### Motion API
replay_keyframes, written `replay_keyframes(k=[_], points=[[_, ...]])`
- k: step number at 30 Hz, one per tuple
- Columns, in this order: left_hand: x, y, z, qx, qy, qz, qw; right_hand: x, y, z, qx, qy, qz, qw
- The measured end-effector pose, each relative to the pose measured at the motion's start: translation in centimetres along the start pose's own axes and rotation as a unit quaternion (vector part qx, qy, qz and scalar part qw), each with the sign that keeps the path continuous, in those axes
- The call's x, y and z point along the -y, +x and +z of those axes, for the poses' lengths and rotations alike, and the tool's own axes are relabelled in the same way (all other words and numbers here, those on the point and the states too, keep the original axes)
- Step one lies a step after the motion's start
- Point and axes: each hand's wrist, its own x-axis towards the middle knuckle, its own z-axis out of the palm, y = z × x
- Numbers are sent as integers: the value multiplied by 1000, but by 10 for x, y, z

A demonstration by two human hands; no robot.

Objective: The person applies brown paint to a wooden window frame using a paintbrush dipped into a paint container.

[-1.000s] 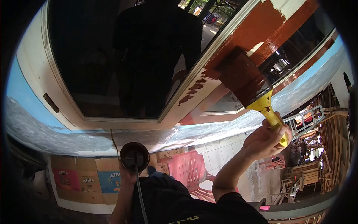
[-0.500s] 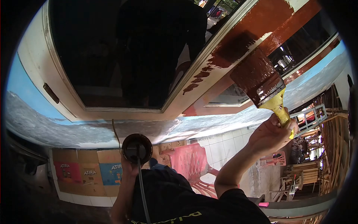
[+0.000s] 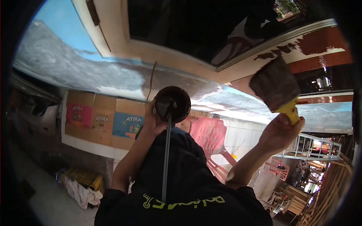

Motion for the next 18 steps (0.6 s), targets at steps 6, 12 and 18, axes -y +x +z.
replay_keyframes(k=[6, 12, 18], points=[[-9, -10, -4, 18, 11, 1, 1000, -29, -45, 7, 25, 6, 79, 996], [-16, -25, 9, -40, 31, 28, 998, -44, -79, 14, -6, 27, 121, 992], [-22, -34, 2, -13, 28, 23, 999, -53, -103, 20, -1, 41, 141, 989]])
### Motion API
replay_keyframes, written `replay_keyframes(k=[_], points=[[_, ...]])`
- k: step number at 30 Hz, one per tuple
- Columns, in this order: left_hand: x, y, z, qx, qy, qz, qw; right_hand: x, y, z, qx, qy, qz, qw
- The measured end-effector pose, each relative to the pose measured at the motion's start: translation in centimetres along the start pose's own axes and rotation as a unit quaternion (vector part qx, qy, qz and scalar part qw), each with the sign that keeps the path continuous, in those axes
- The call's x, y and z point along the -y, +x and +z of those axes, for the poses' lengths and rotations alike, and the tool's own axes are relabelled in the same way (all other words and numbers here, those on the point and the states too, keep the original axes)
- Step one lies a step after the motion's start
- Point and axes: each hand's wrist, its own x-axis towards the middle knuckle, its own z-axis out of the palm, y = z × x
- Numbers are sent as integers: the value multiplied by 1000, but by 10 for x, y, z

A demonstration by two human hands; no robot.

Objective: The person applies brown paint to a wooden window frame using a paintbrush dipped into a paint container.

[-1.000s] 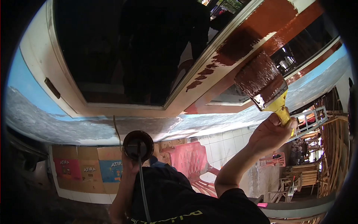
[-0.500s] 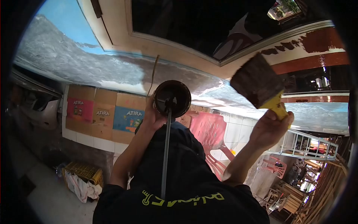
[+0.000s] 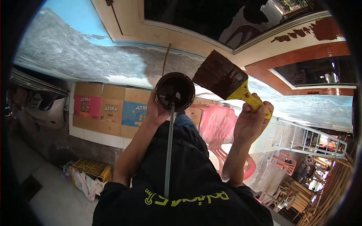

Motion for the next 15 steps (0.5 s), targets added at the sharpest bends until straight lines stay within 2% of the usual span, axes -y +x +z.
replay_keyframes(k=[2, 9, 15], points=[[-4, -1, -6, 56, 8, -11, 998, -5, -5, 3, 5, 0, 4, 1000], [-5, 2, -14, -3, 28, -22, 999, -29, -26, -2, 18, -29, 22, 999], [-11, -2, -17, -14, 19, -45, 999, -56, -40, -5, 7, -53, 54, 997]])
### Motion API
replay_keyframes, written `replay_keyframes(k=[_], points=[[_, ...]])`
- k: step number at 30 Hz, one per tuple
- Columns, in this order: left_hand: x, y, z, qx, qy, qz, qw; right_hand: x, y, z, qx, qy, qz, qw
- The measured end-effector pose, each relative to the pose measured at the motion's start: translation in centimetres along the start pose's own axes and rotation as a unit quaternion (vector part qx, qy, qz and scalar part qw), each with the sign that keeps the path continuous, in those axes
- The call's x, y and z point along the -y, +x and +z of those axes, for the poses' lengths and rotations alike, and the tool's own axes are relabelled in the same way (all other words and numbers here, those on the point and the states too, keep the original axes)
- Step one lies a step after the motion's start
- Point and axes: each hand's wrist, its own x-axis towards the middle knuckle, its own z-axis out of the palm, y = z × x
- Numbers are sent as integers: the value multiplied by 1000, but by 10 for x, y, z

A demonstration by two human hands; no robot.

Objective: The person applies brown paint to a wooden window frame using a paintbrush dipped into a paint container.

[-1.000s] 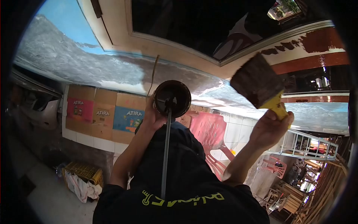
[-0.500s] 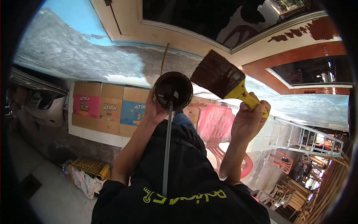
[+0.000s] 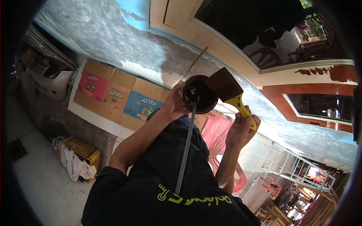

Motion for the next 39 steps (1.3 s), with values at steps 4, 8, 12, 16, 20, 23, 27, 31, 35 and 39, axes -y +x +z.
replay_keyframes(k=[4, 8, 12, 16, 20, 23, 27, 31, 35, 39], points=[[-3, -3, 2, 14, -5, -5, 1000, -16, -5, 7, -6, -40, 9, 999], [-4, -4, 0, 13, -1, -13, 1000, -28, -8, 12, 17, -45, 8, 999], [-7, -4, 0, 22, 1, -9, 1000, -32, -10, 15, 6, -31, 25, 999], [-10, -8, 5, 13, 14, -8, 1000, -38, -9, 15, -12, -4, 33, 999], [-11, -8, 7, 1, 29, -8, 1000, -43, -9, 17, 0, -9, 31, 999], [-9, -4, -2, 0, 29, -15, 999, -45, -10, 18, 23, -25, 17, 999], [-10, -3, -3, 6, 31, -15, 999, -47, -12, 23, 29, -42, 4, 999], [-12, -6, 2, 13, 31, -13, 999, -49, -13, 30, 22, -46, -2, 999], [-14, -10, 6, -3, 39, -5, 999, -51, -11, 31, 20, -37, 0, 999], [-15, -9, 4, -1, 31, -5, 1000, -52, -9, 33, 29, -33, 3, 999]])
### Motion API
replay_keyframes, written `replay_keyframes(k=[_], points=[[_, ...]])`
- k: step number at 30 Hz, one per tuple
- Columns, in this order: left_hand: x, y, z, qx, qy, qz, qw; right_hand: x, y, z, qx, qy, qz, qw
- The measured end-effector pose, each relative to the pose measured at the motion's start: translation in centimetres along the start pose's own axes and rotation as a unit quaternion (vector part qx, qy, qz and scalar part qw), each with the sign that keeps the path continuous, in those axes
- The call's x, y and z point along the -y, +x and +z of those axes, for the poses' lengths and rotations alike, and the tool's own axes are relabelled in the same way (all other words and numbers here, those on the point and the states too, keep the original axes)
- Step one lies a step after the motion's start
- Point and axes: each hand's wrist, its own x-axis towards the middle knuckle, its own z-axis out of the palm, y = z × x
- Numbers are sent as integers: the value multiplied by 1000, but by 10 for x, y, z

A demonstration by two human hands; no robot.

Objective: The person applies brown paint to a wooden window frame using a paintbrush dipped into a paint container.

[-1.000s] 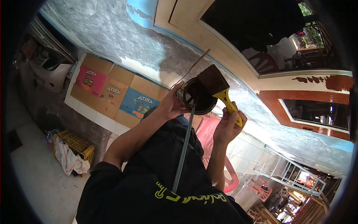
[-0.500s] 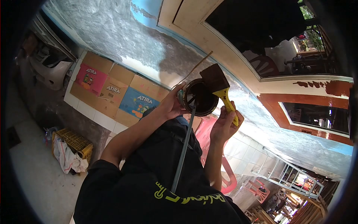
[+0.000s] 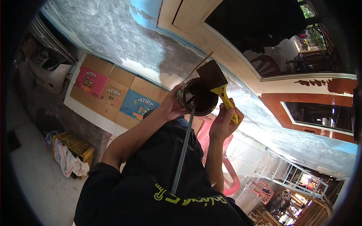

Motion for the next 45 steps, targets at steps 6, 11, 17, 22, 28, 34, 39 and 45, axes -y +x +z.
replay_keyframes(k=[6, 11, 17, 22, 28, 34, 39, 45], points=[[2, 3, -5, 3, -3, 6, 1000, 2, 0, 4, -25, 18, -3, 1000], [2, -2, 2, 15, 0, -3, 1000, -2, 1, 2, -8, 1, -6, 1000], [3, -2, 3, 12, 12, -14, 1000, -4, 4, 7, 5, -16, -34, 999], [4, -1, 1, 2, 20, -34, 999, -4, 11, 8, 28, -56, -52, 997], [9, 5, -7, -7, 22, -35, 999, 9, 21, 21, 5, 1, -24, 1000], [9, 6, -6, 5, 8, -32, 999, 35, 36, 9, -39, 92, 23, 995], [5, 3, 1, -3, 17, -13, 1000, 69, 48, -7, -86, 124, 0, 989], [3, 7, 11, 0, 22, -17, 1000, 104, 58, -18, -132, 121, -55, 982]])
